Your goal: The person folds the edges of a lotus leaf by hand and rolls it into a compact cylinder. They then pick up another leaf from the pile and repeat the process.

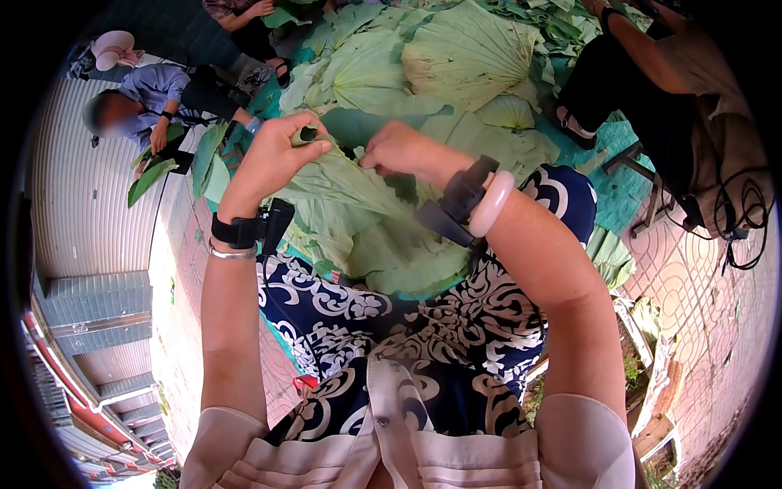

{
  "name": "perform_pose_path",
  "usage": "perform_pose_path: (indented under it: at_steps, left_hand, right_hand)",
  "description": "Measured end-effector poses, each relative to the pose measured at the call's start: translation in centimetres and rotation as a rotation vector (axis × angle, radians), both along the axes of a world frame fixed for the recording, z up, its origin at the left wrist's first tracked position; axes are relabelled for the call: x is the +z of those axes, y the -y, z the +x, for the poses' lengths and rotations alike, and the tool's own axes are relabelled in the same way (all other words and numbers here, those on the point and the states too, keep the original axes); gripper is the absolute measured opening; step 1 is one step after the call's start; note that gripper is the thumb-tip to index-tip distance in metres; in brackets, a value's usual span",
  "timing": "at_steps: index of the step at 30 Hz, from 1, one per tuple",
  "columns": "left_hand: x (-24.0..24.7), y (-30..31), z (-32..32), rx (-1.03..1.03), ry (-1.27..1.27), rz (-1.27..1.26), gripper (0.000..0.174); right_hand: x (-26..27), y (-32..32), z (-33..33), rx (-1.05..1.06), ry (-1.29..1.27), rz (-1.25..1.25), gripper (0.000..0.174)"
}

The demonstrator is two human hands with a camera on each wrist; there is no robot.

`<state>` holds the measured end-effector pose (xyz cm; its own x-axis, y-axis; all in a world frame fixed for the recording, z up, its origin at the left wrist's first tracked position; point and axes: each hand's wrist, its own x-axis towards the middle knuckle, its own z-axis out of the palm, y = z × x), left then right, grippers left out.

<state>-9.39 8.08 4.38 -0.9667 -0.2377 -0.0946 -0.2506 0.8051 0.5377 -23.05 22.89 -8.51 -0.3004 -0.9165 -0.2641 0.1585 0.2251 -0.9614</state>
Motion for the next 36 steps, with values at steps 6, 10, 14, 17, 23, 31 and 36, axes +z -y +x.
perform_pose_path:
  at_steps: [6,10,14,17,23,31,36]
  left_hand:
    - [0.2,0.1,0.0,0.004,0.008,-0.005,0.019]
    - [0.2,0.3,0.1,0.011,0.015,-0.015,0.018]
    - [0.1,0.3,0.2,0.015,-0.004,-0.019,0.018]
    - [0.0,0.3,0.2,0.010,-0.008,-0.028,0.018]
    - [-0.3,0.4,0.1,0.029,0.012,-0.007,0.018]
    - [0.5,-0.2,0.0,0.018,0.010,-0.007,0.018]
    - [0.2,0.3,0.1,0.016,-0.005,-0.011,0.019]
  right_hand:
    - [0.7,-0.2,-0.1,0.017,-0.040,-0.034,0.021]
    - [0.9,-0.3,-0.2,0.103,-0.215,-0.010,0.019]
    - [1.0,-0.5,-0.3,0.111,-0.293,-0.008,0.021]
    - [-0.1,0.0,-0.5,0.110,-0.311,-0.045,0.025]
    - [-1.0,0.3,-0.3,0.051,-0.248,-0.048,0.025]
    - [-1.4,0.7,-0.2,-0.038,-0.181,0.009,0.024]
    - [-1.1,0.4,-0.3,-0.009,-0.187,0.006,0.025]
